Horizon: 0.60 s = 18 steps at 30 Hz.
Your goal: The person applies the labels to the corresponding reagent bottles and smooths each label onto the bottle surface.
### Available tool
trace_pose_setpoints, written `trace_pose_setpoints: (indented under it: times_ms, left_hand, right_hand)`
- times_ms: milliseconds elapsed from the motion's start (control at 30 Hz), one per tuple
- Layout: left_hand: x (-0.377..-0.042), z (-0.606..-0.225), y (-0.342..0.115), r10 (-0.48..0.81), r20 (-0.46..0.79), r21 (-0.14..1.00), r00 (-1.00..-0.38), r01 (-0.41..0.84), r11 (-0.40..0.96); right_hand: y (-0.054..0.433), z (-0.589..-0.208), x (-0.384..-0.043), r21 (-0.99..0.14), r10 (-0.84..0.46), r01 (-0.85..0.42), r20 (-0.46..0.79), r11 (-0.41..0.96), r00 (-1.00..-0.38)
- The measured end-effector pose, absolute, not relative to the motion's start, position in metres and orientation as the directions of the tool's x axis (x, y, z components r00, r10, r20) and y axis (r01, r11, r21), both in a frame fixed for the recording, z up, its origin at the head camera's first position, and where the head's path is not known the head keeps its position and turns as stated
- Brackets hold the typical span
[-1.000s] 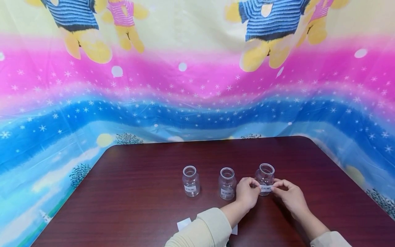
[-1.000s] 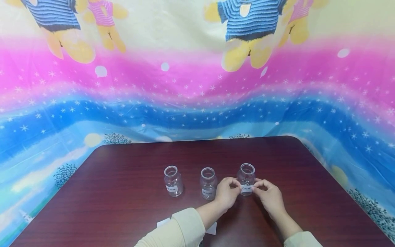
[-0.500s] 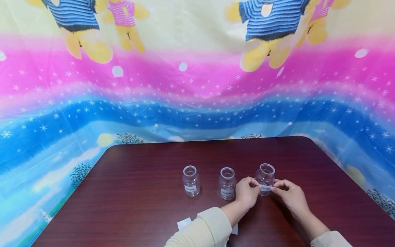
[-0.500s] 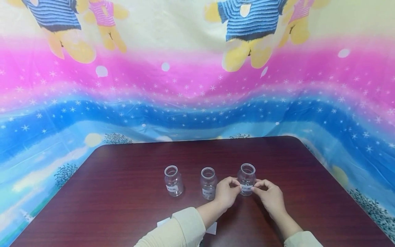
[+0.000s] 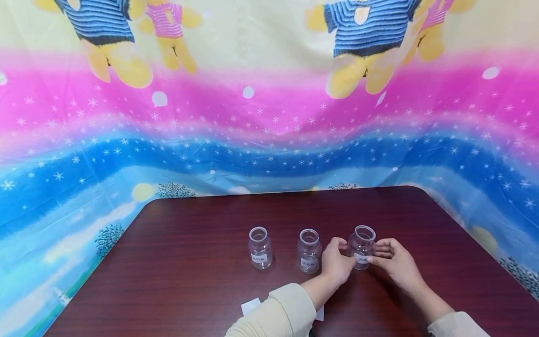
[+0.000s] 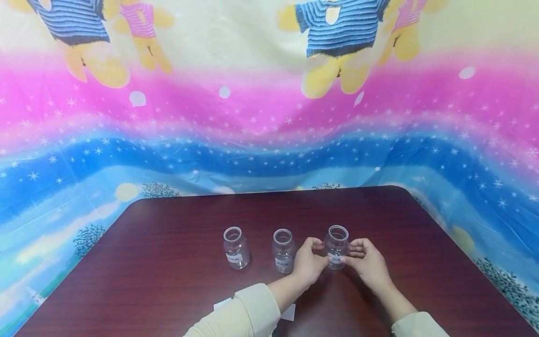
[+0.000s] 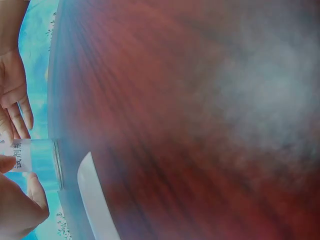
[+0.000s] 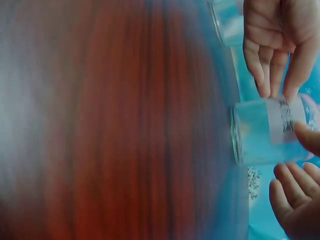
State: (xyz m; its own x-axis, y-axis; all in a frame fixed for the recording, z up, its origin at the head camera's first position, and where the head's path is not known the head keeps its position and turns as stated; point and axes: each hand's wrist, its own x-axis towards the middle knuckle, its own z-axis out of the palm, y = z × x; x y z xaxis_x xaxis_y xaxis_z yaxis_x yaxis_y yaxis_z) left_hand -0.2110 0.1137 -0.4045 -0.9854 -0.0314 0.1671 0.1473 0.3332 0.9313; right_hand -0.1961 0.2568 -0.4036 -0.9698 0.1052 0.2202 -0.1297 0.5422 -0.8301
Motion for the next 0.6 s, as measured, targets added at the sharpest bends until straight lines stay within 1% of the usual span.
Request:
trace_pose_setpoints:
  times_ms: [167, 367, 600]
  left_hand:
    - [-0.213, -0.404, 0.113, 0.013, 0.161, 0.906, -0.987, 0.153, 0.395]
    - [-0.215, -0.406, 0.113, 0.029, 0.154, 0.902, -0.988, 0.153, 0.404]
    - [-0.221, -0.408, 0.113, 0.055, 0.2, 0.868, -0.978, 0.202, 0.454]
  right_hand:
    - [0.265, -0.402, -0.203, -0.794, -0.018, -0.186, 0.215, 0.578, -0.976]
    - [0.273, -0.402, -0.207, -0.743, -0.082, -0.226, 0.225, 0.631, -0.971]
    - [0.273, -0.407, -0.212, -0.771, -0.152, -0.291, 0.249, 0.567, -0.956]
